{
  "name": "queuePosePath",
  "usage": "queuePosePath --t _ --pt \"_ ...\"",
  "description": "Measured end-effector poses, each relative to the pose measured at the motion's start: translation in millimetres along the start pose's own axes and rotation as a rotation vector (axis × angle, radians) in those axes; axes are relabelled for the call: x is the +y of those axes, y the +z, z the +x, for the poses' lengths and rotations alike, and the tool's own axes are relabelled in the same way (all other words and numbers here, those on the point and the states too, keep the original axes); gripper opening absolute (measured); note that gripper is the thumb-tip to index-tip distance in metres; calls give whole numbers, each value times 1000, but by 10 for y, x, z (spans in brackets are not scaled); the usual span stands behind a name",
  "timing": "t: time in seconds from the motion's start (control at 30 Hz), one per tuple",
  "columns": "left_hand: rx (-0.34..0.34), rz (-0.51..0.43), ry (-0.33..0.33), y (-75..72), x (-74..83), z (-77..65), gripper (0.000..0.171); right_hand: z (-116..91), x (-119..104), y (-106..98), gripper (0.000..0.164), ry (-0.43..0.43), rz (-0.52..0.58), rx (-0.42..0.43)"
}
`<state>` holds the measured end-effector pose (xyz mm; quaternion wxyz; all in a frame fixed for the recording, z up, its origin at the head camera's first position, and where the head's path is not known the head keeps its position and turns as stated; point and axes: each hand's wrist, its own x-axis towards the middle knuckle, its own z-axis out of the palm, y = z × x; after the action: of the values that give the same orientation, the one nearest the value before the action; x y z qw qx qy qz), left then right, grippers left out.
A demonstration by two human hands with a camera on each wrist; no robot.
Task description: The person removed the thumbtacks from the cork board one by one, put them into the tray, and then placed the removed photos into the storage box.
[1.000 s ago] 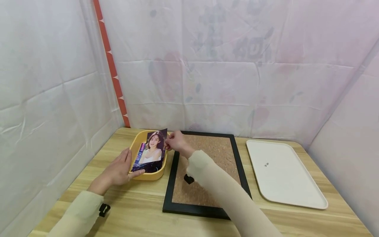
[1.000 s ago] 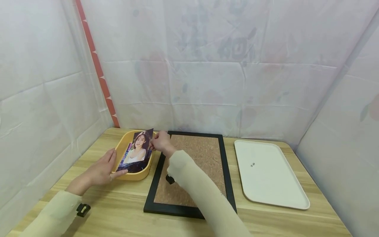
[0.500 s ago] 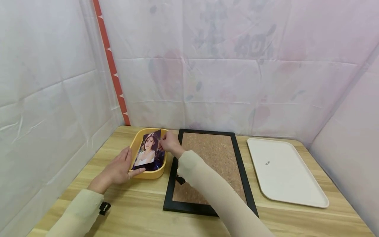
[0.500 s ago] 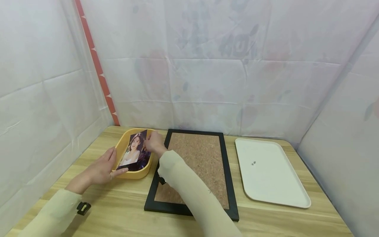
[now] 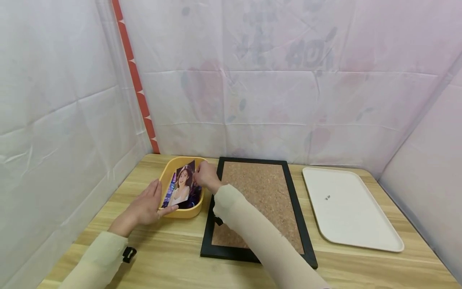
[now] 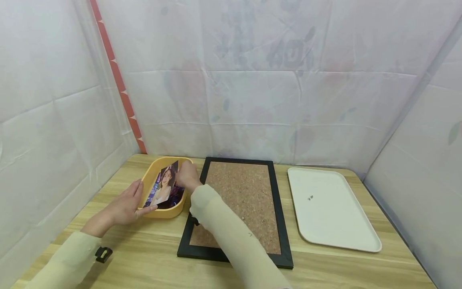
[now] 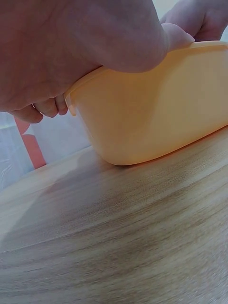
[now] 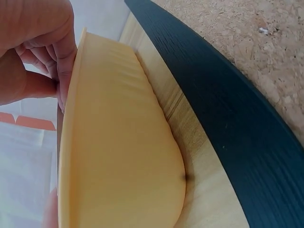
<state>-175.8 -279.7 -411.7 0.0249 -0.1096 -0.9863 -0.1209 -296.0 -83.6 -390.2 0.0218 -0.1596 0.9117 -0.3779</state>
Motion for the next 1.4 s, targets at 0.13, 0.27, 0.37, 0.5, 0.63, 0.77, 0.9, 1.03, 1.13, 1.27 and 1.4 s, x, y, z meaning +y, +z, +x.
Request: queuePosePath --t 0.13,0.27,0.37,0.5,0.63,0.77,0.9,1.03,1.13,1.27,1.4 --pt "-4 13 4 4 -3 2 112 19 6 31 49 37 -8 -10" --pt "0 9 15 12 -3 2 110 14 1 73 47 41 -20 9" --pt "4 1 21 19 8 -9 108 3 5 128 49 22 -55 16" --pt "5 7 33 44 22 -15 107 -12 31 186 47 19 -115 15" --pt "7 9 34 58 34 -3 107 -20 43 182 39 11 -135 29" --pt "6 15 30 39 51 17 107 -16 34 141 35 -9 -149 29" --pt "-15 13 23 50 26 43 110 -44 8 92 37 -9 -174 -15" --pt "-17 26 26 61 -82 60 117 -128 -85 17 35 -28 -179 -79" --pt "-19 35 30 -5 -93 81 120 -195 -132 -118 37 -53 -170 -110" --pt "-43 30 21 -105 -25 109 120 -326 -83 -389 25 -152 -142 -101" --pt "-81 36 -7 -109 30 108 118 -546 70 -733 18 -259 -148 -80"
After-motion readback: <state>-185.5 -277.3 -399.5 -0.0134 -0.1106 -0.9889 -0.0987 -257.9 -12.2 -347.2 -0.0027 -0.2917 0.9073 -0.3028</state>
